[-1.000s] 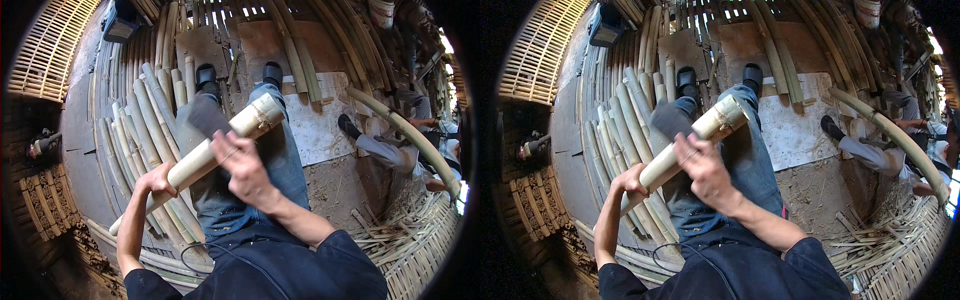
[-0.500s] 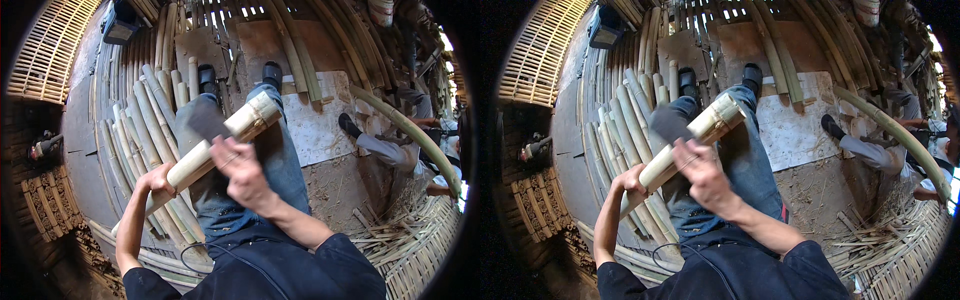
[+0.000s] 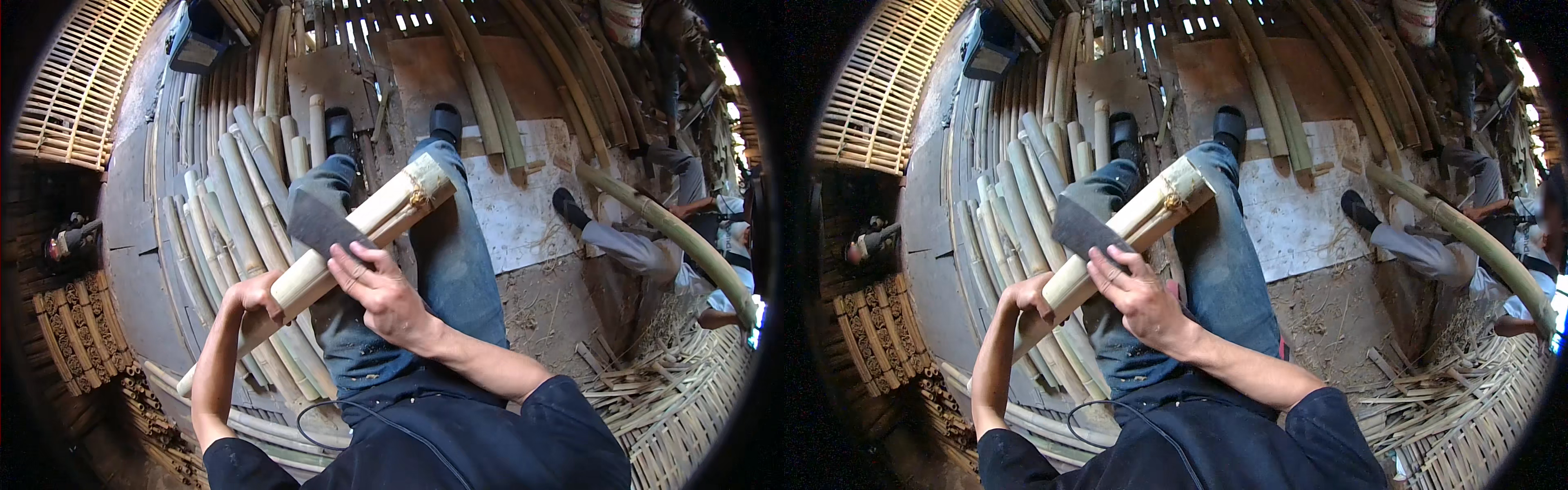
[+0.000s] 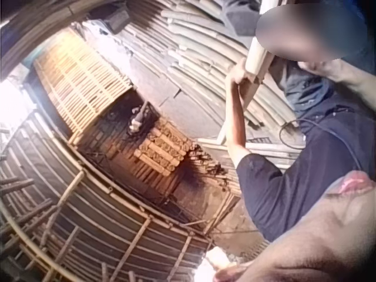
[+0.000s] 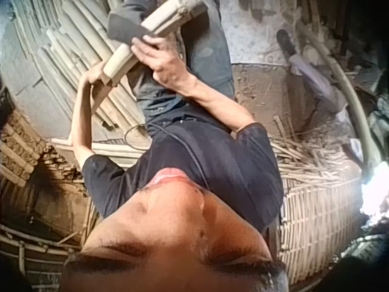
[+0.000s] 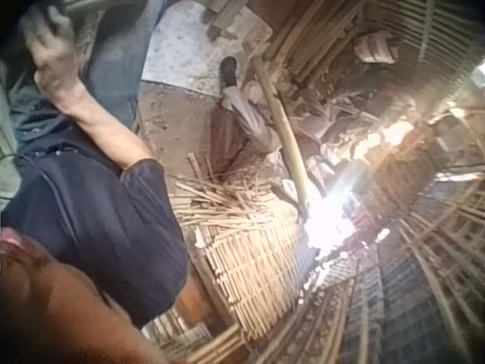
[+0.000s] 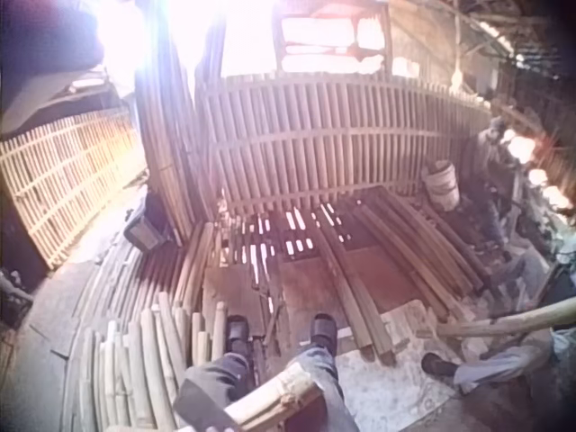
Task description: Scraping the surface and nodes of a bamboo pole using a machete.
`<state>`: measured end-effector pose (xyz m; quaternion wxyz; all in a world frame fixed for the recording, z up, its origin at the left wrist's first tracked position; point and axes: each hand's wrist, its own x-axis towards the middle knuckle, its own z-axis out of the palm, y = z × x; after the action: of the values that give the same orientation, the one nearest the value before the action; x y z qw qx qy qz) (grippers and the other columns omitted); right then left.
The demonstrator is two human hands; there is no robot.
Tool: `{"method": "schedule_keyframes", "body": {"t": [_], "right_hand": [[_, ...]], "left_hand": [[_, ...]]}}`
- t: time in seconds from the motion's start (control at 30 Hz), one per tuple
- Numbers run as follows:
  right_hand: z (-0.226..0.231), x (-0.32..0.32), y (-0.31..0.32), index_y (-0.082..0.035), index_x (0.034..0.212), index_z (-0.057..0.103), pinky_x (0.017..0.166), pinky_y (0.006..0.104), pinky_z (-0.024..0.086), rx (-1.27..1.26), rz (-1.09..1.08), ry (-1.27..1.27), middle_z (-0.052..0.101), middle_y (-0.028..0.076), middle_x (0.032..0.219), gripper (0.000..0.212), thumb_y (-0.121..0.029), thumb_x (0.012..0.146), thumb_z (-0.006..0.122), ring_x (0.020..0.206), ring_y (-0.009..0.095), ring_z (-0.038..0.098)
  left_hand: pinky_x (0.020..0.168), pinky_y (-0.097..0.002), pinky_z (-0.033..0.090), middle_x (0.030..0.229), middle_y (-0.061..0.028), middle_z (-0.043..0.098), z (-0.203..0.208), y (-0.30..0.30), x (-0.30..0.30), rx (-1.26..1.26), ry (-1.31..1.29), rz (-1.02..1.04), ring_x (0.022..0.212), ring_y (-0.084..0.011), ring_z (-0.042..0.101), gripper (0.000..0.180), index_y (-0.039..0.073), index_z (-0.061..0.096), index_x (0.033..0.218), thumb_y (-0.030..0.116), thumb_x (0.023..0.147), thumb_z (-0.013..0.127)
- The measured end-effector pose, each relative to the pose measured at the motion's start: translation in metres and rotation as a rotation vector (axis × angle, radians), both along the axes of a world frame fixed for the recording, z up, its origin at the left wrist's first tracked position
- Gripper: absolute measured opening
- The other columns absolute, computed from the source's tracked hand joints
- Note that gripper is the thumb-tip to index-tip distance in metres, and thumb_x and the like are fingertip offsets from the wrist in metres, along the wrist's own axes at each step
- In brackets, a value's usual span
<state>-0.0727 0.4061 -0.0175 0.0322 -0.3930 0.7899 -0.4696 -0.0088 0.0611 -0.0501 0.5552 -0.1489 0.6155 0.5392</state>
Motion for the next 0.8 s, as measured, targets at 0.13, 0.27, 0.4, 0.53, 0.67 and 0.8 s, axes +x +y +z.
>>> {"method": "schedule_keyframes", "body": {"t": [0.13,0.27,0.4,0.53,0.67,0.8], "right_hand": [[0.003,-0.03,0.018,0.004,0.147,0.067,0.122,0.044,0.044,0.059,-0.139,0.073,0.065,0.019,0.155,0.074,0.013,0.074,0.056,0.141,0.041,0.055],[0.007,-0.063,0.04,0.002,0.15,0.065,0.12,0.0456,0.046,0.169,-0.422,0.103,0.064,0.02,0.156,0.071,0.011,0.08,0.054,0.138,0.044,0.056],[0.004,-0.014,0.011,0.003,0.149,0.065,0.123,0.0451,0.044,0.022,-0.126,0.04,0.064,0.019,0.156,0.069,0.012,0.082,0.053,0.139,0.043,0.056],[-0.001,-0.004,0.004,0.005,0.146,0.066,0.127,0.0461,0.04,0.005,-0.026,-0.009,0.065,0.02,0.154,0.068,0.011,0.079,0.054,0.142,0.041,0.054],[0.004,-0.047,0.03,0.005,0.149,0.065,0.123,0.0464,0.041,0.065,-0.231,0.066,0.064,0.023,0.155,0.074,0.01,0.075,0.057,0.143,0.043,0.054],[0.0,-0.021,0.008,0.005,0.148,0.065,0.124,0.0455,0.042,0.019,-0.125,0.026,0.062,0.023,0.157,0.071,0.01,0.077,0.052,0.142,0.041,0.055]], "left_hand": [[0.087,-0.0406,0.063,0.115,-0.0145,0.077,0.008,-0.001,0.005,0.0,-0.06,0.05,0.104,-0.0243,0.075,0.095,-0.006,0.062,0.138,0.004,0.051,0.097],[0.085,-0.043,0.066,0.107,-0.0182,0.08,-0.003,0.0,0.019,0.064,0.093,0.155,0.097,-0.0286,0.081,0.077,-0.006,0.068,0.128,-0.003,0.055,0.092],[0.085,-0.0444,0.066,0.112,-0.0195,0.079,0.0,0.0,0.007,0.042,-0.034,0.16,0.098,-0.0296,0.08,0.082,-0.006,0.064,0.133,-0.004,0.056,0.092],[0.085,-0.0445,0.066,0.114,-0.0197,0.077,0.004,0.007,0.01,0.076,-0.076,0.227,0.098,-0.03,0.079,0.092,-0.005,0.057,0.143,-0.002,0.057,0.092],[0.087,-0.0416,0.064,0.115,-0.0177,0.077,-0.003,-0.001,0.021,0.068,-0.04,0.156,0.104,-0.029,0.077,0.096,-0.005,0.057,0.144,0.001,0.056,0.094],[0.094,-0.0386,0.06,0.119,-0.015,0.076,-0.019,-0.001,0.017,0.096,-0.093,0.178,0.11,-0.0257,0.073,0.094,-0.003,0.06,0.142,0.003,0.055,0.095]]}}
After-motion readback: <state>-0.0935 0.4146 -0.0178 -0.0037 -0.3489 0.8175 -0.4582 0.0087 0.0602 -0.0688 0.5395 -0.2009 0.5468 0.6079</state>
